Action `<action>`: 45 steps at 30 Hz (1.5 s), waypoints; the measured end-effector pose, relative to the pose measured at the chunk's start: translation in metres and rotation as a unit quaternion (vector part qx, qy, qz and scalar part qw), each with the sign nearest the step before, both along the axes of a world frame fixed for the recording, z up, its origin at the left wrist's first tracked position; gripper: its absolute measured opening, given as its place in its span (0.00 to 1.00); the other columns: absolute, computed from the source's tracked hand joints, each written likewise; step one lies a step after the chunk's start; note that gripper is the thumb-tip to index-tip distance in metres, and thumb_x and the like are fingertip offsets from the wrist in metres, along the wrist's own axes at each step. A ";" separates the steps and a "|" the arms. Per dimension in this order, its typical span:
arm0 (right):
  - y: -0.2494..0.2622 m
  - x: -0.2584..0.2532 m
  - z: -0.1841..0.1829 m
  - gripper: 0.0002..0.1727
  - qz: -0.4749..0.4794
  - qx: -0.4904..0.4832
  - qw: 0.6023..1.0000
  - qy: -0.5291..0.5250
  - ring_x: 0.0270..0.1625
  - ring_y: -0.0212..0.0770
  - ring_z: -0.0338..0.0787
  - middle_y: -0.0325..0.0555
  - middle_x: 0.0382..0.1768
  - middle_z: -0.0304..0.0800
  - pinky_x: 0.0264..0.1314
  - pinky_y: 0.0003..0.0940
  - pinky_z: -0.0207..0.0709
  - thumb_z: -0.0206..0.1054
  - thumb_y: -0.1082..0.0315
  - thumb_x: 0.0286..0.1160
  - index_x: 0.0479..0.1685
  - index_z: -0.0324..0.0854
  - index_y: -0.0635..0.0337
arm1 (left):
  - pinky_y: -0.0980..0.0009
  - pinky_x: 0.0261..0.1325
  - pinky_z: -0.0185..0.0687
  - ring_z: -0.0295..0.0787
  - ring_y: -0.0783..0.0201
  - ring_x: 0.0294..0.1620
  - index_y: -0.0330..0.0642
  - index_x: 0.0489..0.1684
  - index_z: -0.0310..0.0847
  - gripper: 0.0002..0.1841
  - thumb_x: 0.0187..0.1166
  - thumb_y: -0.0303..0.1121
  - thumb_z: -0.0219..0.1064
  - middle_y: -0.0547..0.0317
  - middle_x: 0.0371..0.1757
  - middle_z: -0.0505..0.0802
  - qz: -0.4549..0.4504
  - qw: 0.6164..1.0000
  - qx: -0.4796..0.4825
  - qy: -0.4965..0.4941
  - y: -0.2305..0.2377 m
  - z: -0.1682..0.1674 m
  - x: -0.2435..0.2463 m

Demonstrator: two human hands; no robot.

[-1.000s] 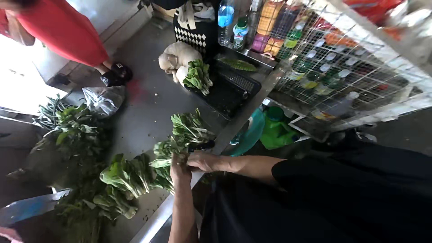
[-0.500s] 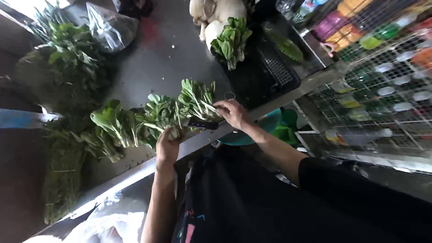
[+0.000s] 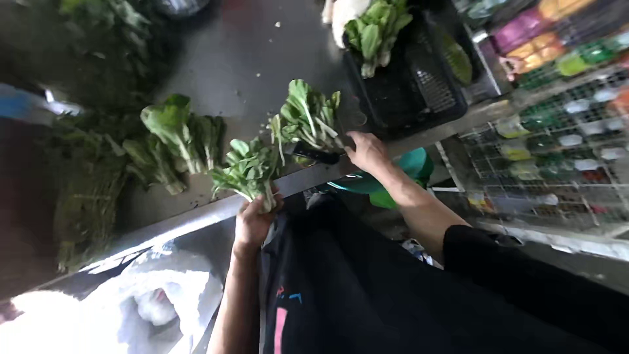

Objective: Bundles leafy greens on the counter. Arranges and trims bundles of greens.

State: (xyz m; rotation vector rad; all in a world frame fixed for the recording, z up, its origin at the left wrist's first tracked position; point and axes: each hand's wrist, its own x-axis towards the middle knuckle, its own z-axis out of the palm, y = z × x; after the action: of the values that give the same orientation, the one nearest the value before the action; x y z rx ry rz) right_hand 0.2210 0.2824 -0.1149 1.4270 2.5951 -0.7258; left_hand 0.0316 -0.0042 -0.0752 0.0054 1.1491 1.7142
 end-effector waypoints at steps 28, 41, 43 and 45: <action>-0.244 -0.103 0.066 0.15 -0.008 -0.314 0.905 0.286 0.41 0.35 0.95 0.46 0.39 0.95 0.52 0.36 0.91 0.80 0.64 0.71 0.48 0.88 0.65 | 0.57 0.55 0.91 0.93 0.57 0.45 0.38 0.62 0.79 0.17 0.77 0.29 0.67 0.50 0.46 0.94 -0.038 0.997 0.054 -0.035 -0.092 -0.013 -0.044; -0.224 -0.102 0.067 0.17 -0.097 -0.437 0.778 0.441 0.48 0.40 0.92 0.49 0.51 0.91 0.58 0.38 0.87 0.69 0.77 0.76 0.63 0.80 0.64 | 0.58 0.53 0.92 0.94 0.58 0.42 0.38 0.48 0.81 0.08 0.79 0.27 0.57 0.51 0.39 0.94 0.105 0.993 0.044 -0.034 -0.121 -0.004 -0.060; -0.221 -0.102 0.065 0.19 -0.080 -0.376 0.812 0.440 0.50 0.39 0.92 0.49 0.51 0.91 0.60 0.39 0.88 0.77 0.75 0.69 0.60 0.81 0.63 | 0.58 0.53 0.92 0.94 0.58 0.42 0.37 0.48 0.80 0.09 0.78 0.26 0.57 0.51 0.40 0.94 0.109 0.993 0.042 -0.035 -0.120 -0.004 -0.059; -0.219 -0.103 0.065 0.24 -0.068 -0.310 0.850 0.420 0.53 0.38 0.92 0.47 0.51 0.92 0.61 0.38 0.89 0.83 0.72 0.63 0.60 0.83 0.62 | 0.58 0.55 0.91 0.94 0.58 0.43 0.36 0.48 0.80 0.09 0.79 0.26 0.56 0.51 0.40 0.94 0.109 0.992 0.041 -0.038 -0.118 -0.005 -0.056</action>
State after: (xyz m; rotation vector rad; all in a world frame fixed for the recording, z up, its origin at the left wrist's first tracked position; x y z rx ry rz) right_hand 0.1175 0.0635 -0.0504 1.2246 2.2824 -2.3869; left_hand -0.0242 -0.1219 -0.0804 -0.1380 1.0524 1.9375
